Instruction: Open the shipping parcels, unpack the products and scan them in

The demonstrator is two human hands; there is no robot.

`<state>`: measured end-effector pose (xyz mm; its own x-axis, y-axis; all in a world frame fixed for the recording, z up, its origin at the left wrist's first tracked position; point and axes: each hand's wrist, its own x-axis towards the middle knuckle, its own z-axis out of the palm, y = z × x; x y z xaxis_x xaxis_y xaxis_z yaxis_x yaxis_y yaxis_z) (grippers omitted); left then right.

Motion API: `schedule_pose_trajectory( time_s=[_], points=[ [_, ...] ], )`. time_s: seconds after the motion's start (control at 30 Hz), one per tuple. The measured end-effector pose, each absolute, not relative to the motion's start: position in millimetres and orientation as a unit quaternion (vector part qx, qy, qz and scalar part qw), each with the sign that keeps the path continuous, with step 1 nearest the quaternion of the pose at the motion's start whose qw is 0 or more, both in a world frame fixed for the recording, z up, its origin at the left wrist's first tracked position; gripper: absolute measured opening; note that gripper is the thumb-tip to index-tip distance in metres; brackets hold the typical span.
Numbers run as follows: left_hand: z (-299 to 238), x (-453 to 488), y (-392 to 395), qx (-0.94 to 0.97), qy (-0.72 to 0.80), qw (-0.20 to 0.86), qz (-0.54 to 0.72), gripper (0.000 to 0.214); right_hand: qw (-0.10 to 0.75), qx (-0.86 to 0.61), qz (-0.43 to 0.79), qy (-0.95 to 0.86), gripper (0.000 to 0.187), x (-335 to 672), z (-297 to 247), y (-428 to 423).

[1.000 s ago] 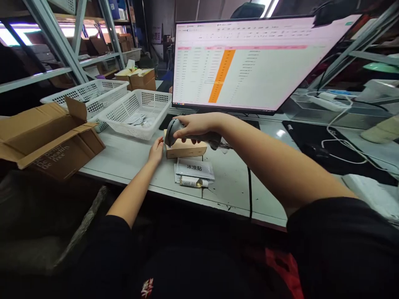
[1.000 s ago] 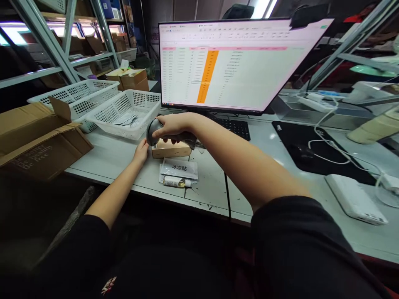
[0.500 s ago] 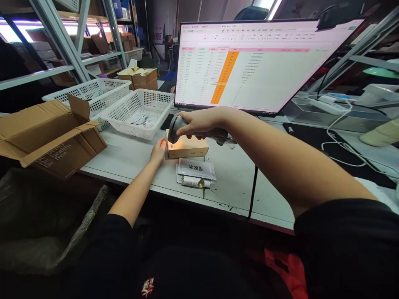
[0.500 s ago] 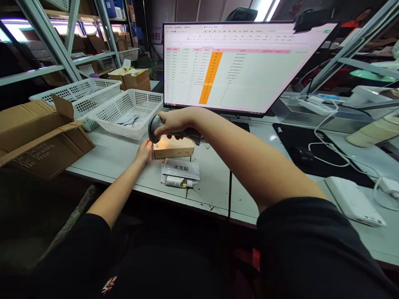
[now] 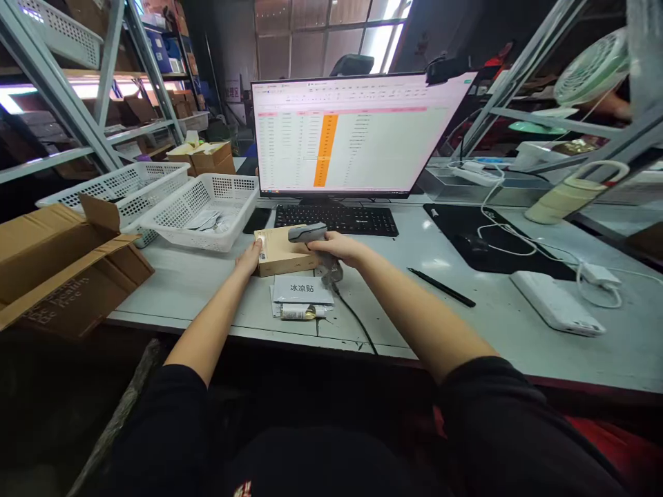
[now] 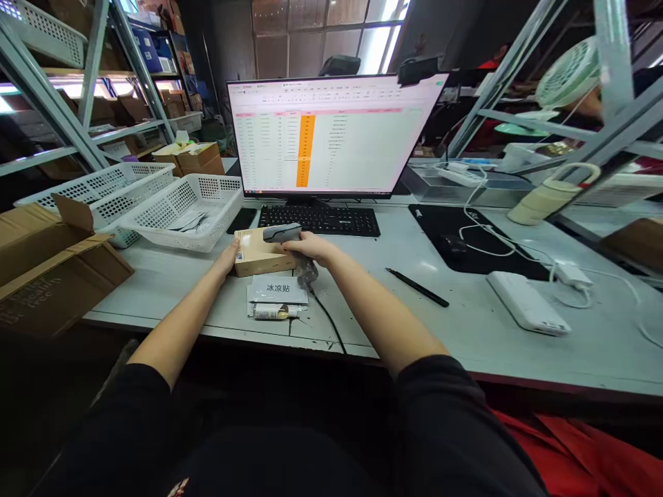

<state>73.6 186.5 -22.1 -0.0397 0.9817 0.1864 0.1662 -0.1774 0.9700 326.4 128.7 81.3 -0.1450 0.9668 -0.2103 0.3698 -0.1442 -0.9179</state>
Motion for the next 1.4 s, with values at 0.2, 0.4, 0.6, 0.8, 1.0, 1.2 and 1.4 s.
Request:
schedule_pose_trajectory(
  time_s=[0.2, 0.4, 0.6, 0.8, 1.0, 1.2, 1.4],
  points=[
    [8.2, 82.9, 156.6, 0.482, 0.475, 0.513, 0.529, 0.07, 0.351, -0.538, 0.443, -0.625, 0.032, 331.2, 106.3, 124.9],
    [25.4, 85.3, 90.6, 0.448, 0.383, 0.639, 0.495, 0.048, 0.367, -0.445, 0.263, -0.773, 0.064, 353.0, 168.1, 74.2],
    [23.8, 105.4, 54.7, 0.429, 0.376, 0.459, 0.681, 0.057, 0.393, -0.577, 0.143, -0.702, 0.081, 346.5, 129.9, -13.4],
    [27.3, 124.8, 37.3, 0.317, 0.302, 0.398, 0.806, 0.066, 0.354, -0.571, 0.118, -0.731, 0.08, 320.2, 69.4, -55.4],
    [32.4, 131.1, 26.7, 0.308, 0.283, 0.388, 0.821, 0.063, 0.382, -0.542, 0.05, -0.747, 0.079, 315.5, 74.9, -66.0],
    [31.3, 129.9, 24.3, 0.296, 0.279, 0.404, 0.82, 0.06, 0.364, -0.547, 0.045, -0.752, 0.079, 323.4, 81.9, -76.7],
    [34.9, 130.4, 21.9, 0.305, 0.28, 0.402, 0.817, 0.063, 0.358, -0.551, 0.028, -0.753, 0.079, 326.7, 86.3, -84.1]
  ],
)
